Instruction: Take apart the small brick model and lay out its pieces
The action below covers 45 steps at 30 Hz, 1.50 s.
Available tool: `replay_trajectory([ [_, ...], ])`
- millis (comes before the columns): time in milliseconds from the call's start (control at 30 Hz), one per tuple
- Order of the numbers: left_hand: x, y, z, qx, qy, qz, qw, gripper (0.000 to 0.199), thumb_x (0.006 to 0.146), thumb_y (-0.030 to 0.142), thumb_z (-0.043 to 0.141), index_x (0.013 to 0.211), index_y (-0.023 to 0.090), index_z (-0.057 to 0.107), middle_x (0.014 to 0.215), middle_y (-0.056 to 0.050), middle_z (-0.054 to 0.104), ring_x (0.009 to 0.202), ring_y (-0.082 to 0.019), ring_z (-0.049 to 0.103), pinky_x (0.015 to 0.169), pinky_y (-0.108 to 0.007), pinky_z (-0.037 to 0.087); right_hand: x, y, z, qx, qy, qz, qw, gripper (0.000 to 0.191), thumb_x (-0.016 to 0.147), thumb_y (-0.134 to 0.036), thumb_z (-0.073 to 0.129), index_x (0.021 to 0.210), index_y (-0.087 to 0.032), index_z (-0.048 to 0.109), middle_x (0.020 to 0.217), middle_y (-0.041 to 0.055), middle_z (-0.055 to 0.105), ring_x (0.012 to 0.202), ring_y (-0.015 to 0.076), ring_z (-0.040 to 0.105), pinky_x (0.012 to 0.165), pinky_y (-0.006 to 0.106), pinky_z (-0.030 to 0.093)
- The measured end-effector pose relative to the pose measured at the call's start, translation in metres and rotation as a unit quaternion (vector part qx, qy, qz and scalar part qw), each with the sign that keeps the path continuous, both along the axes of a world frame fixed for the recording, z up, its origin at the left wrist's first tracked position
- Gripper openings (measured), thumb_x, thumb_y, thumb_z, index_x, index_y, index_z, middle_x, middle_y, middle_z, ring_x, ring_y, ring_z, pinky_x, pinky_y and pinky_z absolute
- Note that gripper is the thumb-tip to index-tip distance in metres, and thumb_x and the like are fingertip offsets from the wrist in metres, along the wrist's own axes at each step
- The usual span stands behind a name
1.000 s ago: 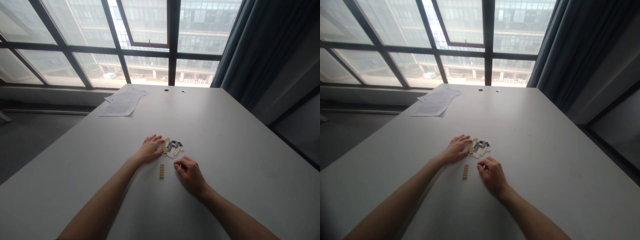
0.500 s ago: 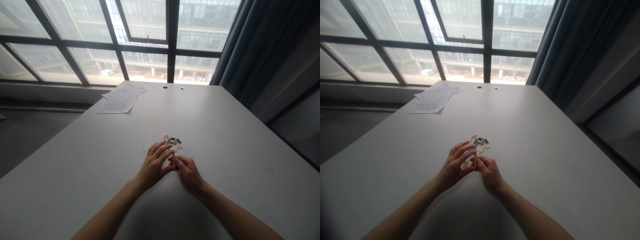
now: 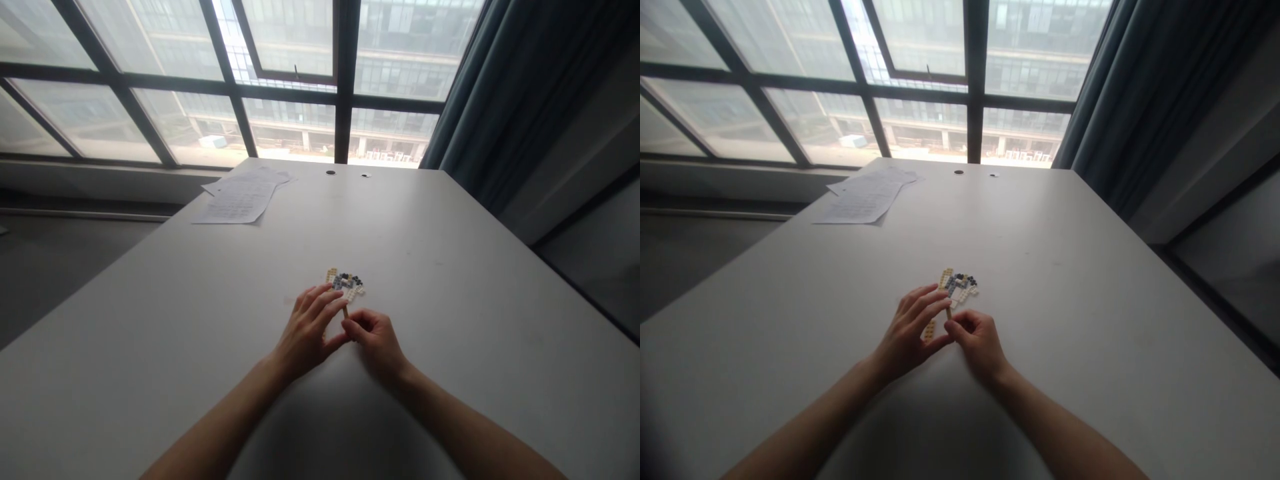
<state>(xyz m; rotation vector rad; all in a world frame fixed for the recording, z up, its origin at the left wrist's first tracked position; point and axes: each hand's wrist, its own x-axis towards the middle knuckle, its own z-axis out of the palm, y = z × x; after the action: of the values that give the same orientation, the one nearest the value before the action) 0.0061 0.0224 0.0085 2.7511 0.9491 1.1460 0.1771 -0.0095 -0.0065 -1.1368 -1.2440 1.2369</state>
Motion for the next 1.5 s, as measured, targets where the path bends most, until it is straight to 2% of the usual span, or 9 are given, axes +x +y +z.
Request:
replay_trajectory([
  [133,0.000,0.000,-0.002,-0.020,-0.016,0.004,1.000,0.041,0.083,0.036,0.064,0.120,0.022,0.052,0.120,-0.011,0.061,0.125,-0.029,0.046,0.102,-0.046,0.038,0.001,0.000,-0.001,0.018,0.004,-0.005,1.000,0.021,0.081,-0.035,0.061,0.083,-0.015,0.070,0.066,0.0008,0.063,0.060,0.0129,0.054,0.061,0.026,0.045],
  [267,-0.002,0.001,-0.004,-0.034,-0.025,0.012,0.999,0.043,0.084,0.032,0.063,0.124,0.022,0.050,0.121,-0.011,0.059,0.125,-0.029,0.045,0.101,-0.046,0.039,0.001,-0.001,-0.004,0.031,0.024,-0.048,0.998,0.020,0.080,-0.032,0.063,0.093,-0.017,0.068,0.072,0.0015,0.066,0.063,0.0138,0.058,0.063,0.027,0.049],
  [433,0.001,0.000,-0.005,-0.030,-0.015,0.015,0.999,0.041,0.085,0.029,0.061,0.124,0.023,0.050,0.122,-0.010,0.059,0.125,-0.029,0.045,0.102,-0.047,0.038,0.000,-0.004,-0.006,0.050,0.005,-0.051,0.997,0.018,0.077,-0.032,0.069,0.088,-0.018,0.068,0.082,0.0045,0.070,0.073,0.0174,0.064,0.072,0.031,0.051],
  [667,0.003,-0.003,-0.005,-0.007,-0.013,0.001,1.000,0.044,0.086,0.026,0.061,0.128,0.024,0.049,0.110,-0.010,0.063,0.115,-0.026,0.053,0.096,-0.042,0.043,-0.002,-0.004,-0.008,0.021,0.022,-0.038,0.999,0.021,0.072,-0.029,0.073,0.089,-0.017,0.068,0.083,0.0055,0.071,0.075,0.0183,0.065,0.073,0.032,0.052],
  [800,0.002,-0.002,-0.007,-0.007,-0.023,-0.012,1.000,0.045,0.085,0.029,0.062,0.128,0.024,0.049,0.112,-0.009,0.065,0.114,-0.025,0.055,0.096,-0.041,0.043,-0.002,-0.003,-0.007,0.002,0.067,-0.020,0.998,0.030,0.072,-0.028,0.072,0.098,-0.018,0.064,0.073,0.0023,0.070,0.066,0.0175,0.066,0.067,0.031,0.052],
  [967,0.001,0.000,-0.005,0.001,-0.030,-0.017,0.999,0.034,0.083,0.033,0.067,0.113,0.022,0.056,0.108,-0.007,0.068,0.112,-0.023,0.056,0.096,-0.039,0.042,0.000,-0.004,-0.001,0.005,0.077,0.002,0.997,0.046,0.073,-0.025,0.069,0.116,-0.021,0.054,0.072,-0.0011,0.068,0.068,0.0167,0.066,0.069,0.030,0.052],
  [1067,-0.004,0.003,-0.003,-0.001,-0.007,-0.028,1.000,0.037,0.081,0.039,0.068,0.110,0.021,0.056,0.108,-0.007,0.068,0.112,-0.023,0.055,0.097,-0.039,0.040,0.002,-0.003,0.000,0.026,0.027,0.004,0.999,0.042,0.076,-0.025,0.066,0.117,-0.021,0.056,0.074,-0.0013,0.067,0.067,0.0149,0.063,0.067,0.028,0.050],
  [1233,-0.025,0.009,-0.003,-0.049,0.064,-0.017,0.997,0.054,0.077,0.049,0.069,0.120,0.020,0.053,0.116,-0.011,0.063,0.117,-0.027,0.052,0.098,-0.041,0.040,0.006,-0.002,-0.001,0.080,-0.171,-0.003,0.982,0.030,0.082,-0.019,0.055,0.111,-0.021,0.064,0.071,-0.0020,0.064,0.058,0.0109,0.053,0.061,0.024,0.044],
  [1500,-0.050,0.000,-0.013,-0.102,0.112,-0.021,0.988,0.032,0.082,0.033,0.063,0.112,0.022,0.060,0.112,-0.008,0.065,0.111,-0.024,0.054,0.097,-0.040,0.040,-0.001,-0.004,0.002,0.134,-0.323,0.030,0.937,0.028,0.076,-0.009,0.057,0.101,-0.020,0.063,0.077,0.0014,0.064,0.075,0.0165,0.055,0.070,0.027,0.044],
])
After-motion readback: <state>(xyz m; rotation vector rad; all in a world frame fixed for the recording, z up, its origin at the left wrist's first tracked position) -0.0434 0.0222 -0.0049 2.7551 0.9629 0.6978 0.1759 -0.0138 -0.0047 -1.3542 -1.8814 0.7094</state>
